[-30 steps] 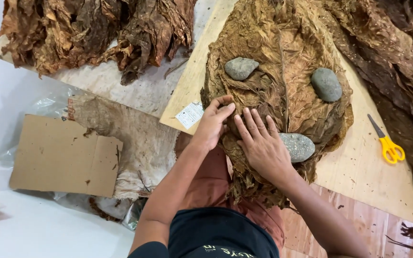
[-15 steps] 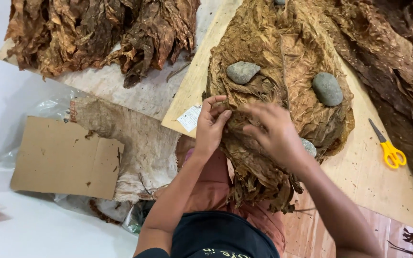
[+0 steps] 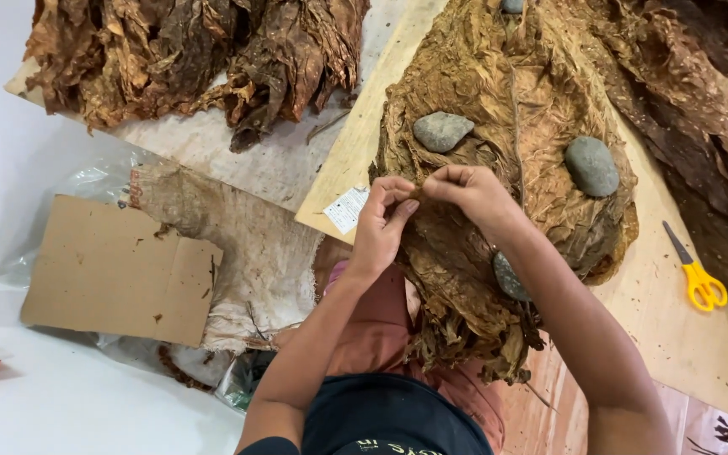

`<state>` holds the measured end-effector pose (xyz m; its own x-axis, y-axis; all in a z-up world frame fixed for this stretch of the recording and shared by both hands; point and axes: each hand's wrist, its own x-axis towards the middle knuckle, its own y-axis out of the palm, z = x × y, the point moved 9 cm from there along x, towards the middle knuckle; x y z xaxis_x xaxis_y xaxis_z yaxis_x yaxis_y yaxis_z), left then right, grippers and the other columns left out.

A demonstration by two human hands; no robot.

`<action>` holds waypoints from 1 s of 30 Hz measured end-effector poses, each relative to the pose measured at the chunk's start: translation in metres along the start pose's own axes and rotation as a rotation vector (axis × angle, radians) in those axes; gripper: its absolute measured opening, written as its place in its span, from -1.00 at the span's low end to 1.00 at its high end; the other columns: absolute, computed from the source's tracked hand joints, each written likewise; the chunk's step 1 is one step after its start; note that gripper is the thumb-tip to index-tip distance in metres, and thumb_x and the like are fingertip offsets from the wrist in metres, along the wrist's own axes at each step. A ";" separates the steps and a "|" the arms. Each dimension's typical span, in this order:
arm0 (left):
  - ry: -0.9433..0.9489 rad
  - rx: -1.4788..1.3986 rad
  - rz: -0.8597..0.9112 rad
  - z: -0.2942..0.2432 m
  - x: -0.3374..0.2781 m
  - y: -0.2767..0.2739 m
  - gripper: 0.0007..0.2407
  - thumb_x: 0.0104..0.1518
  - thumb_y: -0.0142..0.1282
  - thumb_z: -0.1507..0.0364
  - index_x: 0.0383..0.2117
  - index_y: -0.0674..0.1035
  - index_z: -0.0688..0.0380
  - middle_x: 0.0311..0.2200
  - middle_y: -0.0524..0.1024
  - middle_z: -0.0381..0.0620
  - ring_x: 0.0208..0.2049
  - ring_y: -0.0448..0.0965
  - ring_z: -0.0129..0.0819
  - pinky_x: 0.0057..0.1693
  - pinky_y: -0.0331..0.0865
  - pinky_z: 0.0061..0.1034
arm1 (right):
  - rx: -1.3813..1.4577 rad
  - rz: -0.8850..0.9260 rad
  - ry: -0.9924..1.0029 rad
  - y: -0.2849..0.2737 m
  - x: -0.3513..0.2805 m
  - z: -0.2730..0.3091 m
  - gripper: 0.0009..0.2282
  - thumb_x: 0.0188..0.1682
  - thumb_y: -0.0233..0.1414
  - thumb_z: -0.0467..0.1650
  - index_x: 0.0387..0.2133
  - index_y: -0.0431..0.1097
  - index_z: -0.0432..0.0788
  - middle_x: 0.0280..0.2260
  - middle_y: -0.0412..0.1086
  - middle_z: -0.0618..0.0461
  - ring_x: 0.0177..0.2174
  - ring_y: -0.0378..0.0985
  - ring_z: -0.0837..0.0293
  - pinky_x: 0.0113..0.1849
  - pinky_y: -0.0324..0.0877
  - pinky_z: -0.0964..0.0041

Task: Smoothing and weighing down large dried leaves with stones on a table, likely for snack packaging or processing.

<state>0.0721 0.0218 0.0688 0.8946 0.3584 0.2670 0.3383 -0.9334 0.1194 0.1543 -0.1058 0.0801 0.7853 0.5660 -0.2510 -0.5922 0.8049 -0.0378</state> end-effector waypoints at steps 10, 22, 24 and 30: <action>-0.080 -0.010 0.026 0.018 0.000 -0.002 -0.87 0.25 0.08 0.64 -0.32 0.68 0.16 -0.39 0.59 -0.14 -0.26 0.49 -0.57 -0.03 0.49 -0.48 | -0.113 -0.117 -0.173 -0.014 0.010 -0.002 -0.87 0.05 0.21 -0.34 -0.32 0.58 -0.18 -0.48 0.47 0.15 -0.42 0.40 0.35 -0.32 0.34 0.46; -0.342 -0.084 0.135 0.018 -0.011 -0.003 -0.63 0.06 0.34 0.50 0.05 0.63 0.16 -0.02 0.60 0.06 -0.05 0.59 -0.33 0.05 0.55 -0.33 | -1.446 -0.221 -0.761 0.038 -0.127 -0.046 -0.66 0.02 0.10 -0.23 0.02 0.48 -0.06 -0.13 0.43 -0.13 -0.17 0.48 -0.08 -0.20 0.36 0.06; -0.073 0.496 0.173 0.013 -0.005 -0.010 -0.69 0.10 0.29 0.52 0.01 0.65 0.08 -0.13 0.59 0.04 -0.06 0.62 -0.01 0.08 0.51 -0.28 | -1.660 -0.223 -0.729 0.057 -0.141 -0.042 -0.46 0.06 -0.09 -0.07 0.15 0.35 -0.21 0.04 0.34 -0.25 -0.07 0.40 -0.14 -0.13 0.31 0.01; -0.091 0.683 0.136 -0.010 -0.003 -0.010 -0.71 0.24 0.09 0.49 0.10 0.55 0.08 -0.04 0.44 0.05 -0.45 0.41 -0.52 -0.13 0.48 -0.67 | -1.397 -0.138 -0.522 0.051 -0.162 -0.050 -0.49 0.16 -0.15 -0.18 0.30 0.15 -0.23 0.37 0.00 -0.27 0.32 0.06 -0.21 0.24 0.08 -0.13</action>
<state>0.0628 0.0305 0.0758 0.9528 0.2628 0.1520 0.3026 -0.7817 -0.5453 -0.0122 -0.1651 0.0701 0.6440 0.7425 0.1845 0.0361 0.2114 -0.9767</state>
